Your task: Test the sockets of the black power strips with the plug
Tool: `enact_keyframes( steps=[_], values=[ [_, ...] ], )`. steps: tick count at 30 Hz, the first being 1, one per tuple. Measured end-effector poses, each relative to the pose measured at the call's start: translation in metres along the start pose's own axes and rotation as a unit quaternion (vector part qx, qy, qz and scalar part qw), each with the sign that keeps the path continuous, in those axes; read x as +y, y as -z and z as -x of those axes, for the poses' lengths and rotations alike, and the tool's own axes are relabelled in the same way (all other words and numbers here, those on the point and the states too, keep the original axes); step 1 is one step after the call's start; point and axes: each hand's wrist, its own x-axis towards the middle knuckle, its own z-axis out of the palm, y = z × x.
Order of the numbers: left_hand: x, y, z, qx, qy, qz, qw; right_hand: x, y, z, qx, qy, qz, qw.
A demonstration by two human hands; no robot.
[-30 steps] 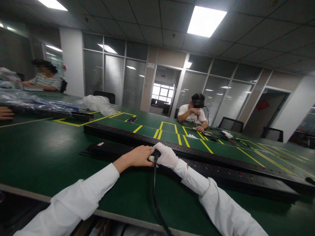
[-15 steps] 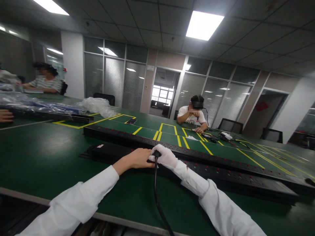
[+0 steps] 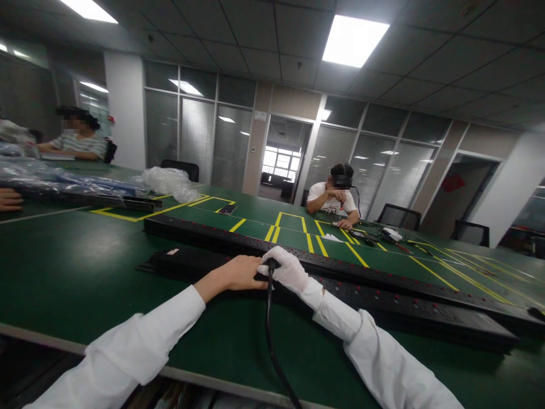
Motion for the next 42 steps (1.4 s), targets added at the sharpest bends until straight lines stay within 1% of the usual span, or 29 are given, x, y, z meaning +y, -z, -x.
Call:
enact_keyframes(
  steps=[3,8,13,17,20,23,26,32,35,39,42],
  values=[
    [0.001,0.002,0.0,-0.008,-0.011,-0.008,1.0,0.002,0.002,-0.003,0.052,0.006,-0.032,0.998],
    [0.001,0.001,0.0,-0.004,-0.02,-0.018,1.0,0.011,0.001,-0.009,0.09,-0.009,-0.083,0.992],
    [0.0,0.0,-0.001,0.0,-0.032,-0.025,0.999,0.015,-0.001,-0.009,0.077,-0.048,-0.111,0.99],
    [0.0,0.0,-0.001,0.005,-0.037,-0.021,0.999,0.015,0.003,-0.004,0.076,-0.068,-0.094,0.99],
    [0.001,0.0,0.0,0.008,-0.041,-0.023,0.999,0.016,0.008,0.0,0.077,-0.068,-0.065,0.993],
    [0.001,0.0,0.001,0.0,-0.04,-0.024,0.999,0.019,0.012,0.002,0.065,-0.065,-0.033,0.995],
    [0.0,0.0,0.002,-0.002,-0.038,-0.025,0.999,0.023,0.016,0.004,0.046,-0.074,-0.026,0.996],
    [-0.001,-0.001,0.001,-0.004,-0.032,-0.021,0.999,0.032,0.02,0.011,-0.025,-0.084,0.006,0.996],
    [-0.001,0.0,0.001,-0.007,-0.031,-0.021,0.999,0.027,0.023,0.014,-0.04,-0.07,0.065,0.995],
    [-0.001,0.0,0.001,-0.007,-0.032,-0.02,0.999,0.014,0.026,0.016,-0.053,-0.021,0.143,0.988],
    [-0.001,-0.001,0.001,-0.005,-0.033,-0.022,0.999,0.007,0.028,0.019,-0.073,-0.001,0.184,0.98]
  ],
)
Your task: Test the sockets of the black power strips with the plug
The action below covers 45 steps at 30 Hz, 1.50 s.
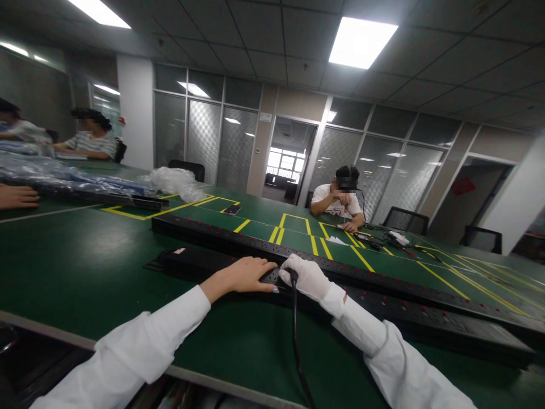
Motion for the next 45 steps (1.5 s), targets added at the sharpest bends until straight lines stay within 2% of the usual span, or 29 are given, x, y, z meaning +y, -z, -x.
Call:
enact_keyframes(
  steps=[10,16,22,26,32,37,45],
  values=[
    [-0.001,-0.002,0.0,0.009,0.001,-0.006,1.0,-0.005,0.007,0.013,-0.018,0.028,0.065,0.997],
    [0.0,-0.001,0.0,0.006,0.002,0.007,1.0,-0.013,0.019,0.011,-0.044,0.025,0.186,0.981],
    [0.001,-0.001,-0.001,0.005,0.004,0.003,1.0,-0.029,0.025,0.013,-0.074,-0.078,0.277,0.955],
    [0.002,-0.001,-0.001,0.007,0.004,0.003,1.0,-0.035,0.019,0.013,-0.086,-0.105,0.272,0.953],
    [0.007,-0.001,-0.004,0.015,-0.014,0.003,1.0,-0.039,0.007,0.013,-0.062,-0.157,0.23,0.959],
    [0.01,-0.005,-0.009,0.025,-0.013,-0.007,1.0,-0.046,-0.003,0.005,-0.034,-0.149,0.216,0.964],
    [0.0,-0.006,-0.007,0.013,0.002,0.007,1.0,-0.046,-0.012,-0.007,-0.016,-0.135,0.207,0.969]
  ],
)
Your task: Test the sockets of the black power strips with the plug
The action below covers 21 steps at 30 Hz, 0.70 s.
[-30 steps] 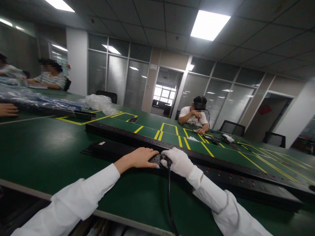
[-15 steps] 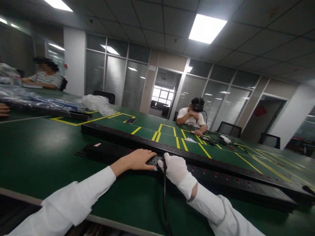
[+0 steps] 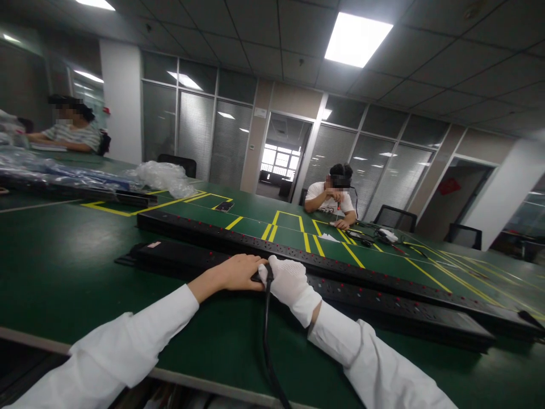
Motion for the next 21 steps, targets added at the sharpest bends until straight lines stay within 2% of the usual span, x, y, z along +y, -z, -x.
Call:
enact_keyframes(
  steps=[10,15,21],
  values=[
    [0.0033,0.0019,0.0015,0.007,0.002,-0.015,1.0,0.0047,0.0056,0.0032,0.005,0.036,0.009,0.999],
    [0.0027,0.0002,0.0013,0.009,0.002,-0.014,1.0,0.0082,0.0013,-0.0003,-0.001,0.047,-0.007,0.999],
    [0.003,0.0005,0.0027,0.011,-0.006,-0.021,1.0,0.0094,-0.0029,-0.001,0.024,0.051,-0.006,0.998]
  ],
)
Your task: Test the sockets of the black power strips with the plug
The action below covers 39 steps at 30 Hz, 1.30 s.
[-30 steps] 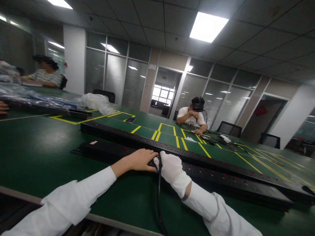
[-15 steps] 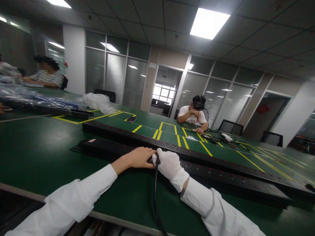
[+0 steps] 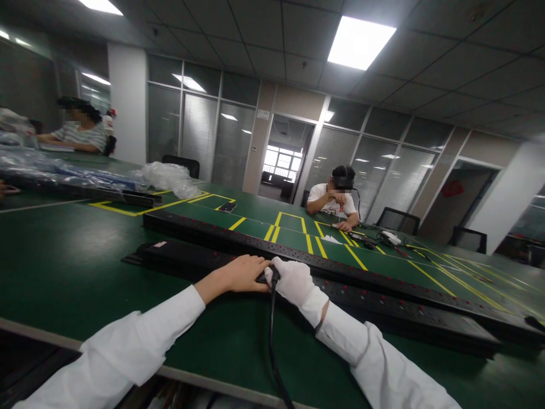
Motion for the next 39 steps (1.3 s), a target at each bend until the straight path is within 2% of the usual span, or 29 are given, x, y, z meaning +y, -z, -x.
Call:
enact_keyframes(
  steps=[10,23,39],
  values=[
    [0.0009,0.0015,-0.0001,-0.012,-0.002,-0.003,1.0,0.0015,-0.0007,0.0029,0.012,0.004,-0.001,1.0],
    [-0.0004,-0.0015,-0.0002,-0.001,-0.01,-0.018,1.0,0.0021,-0.0057,0.004,0.025,-0.003,0.018,1.0],
    [0.0017,0.0022,0.0001,-0.01,-0.006,-0.013,1.0,0.0004,-0.0013,0.0041,0.007,-0.014,0.003,1.0]
  ],
)
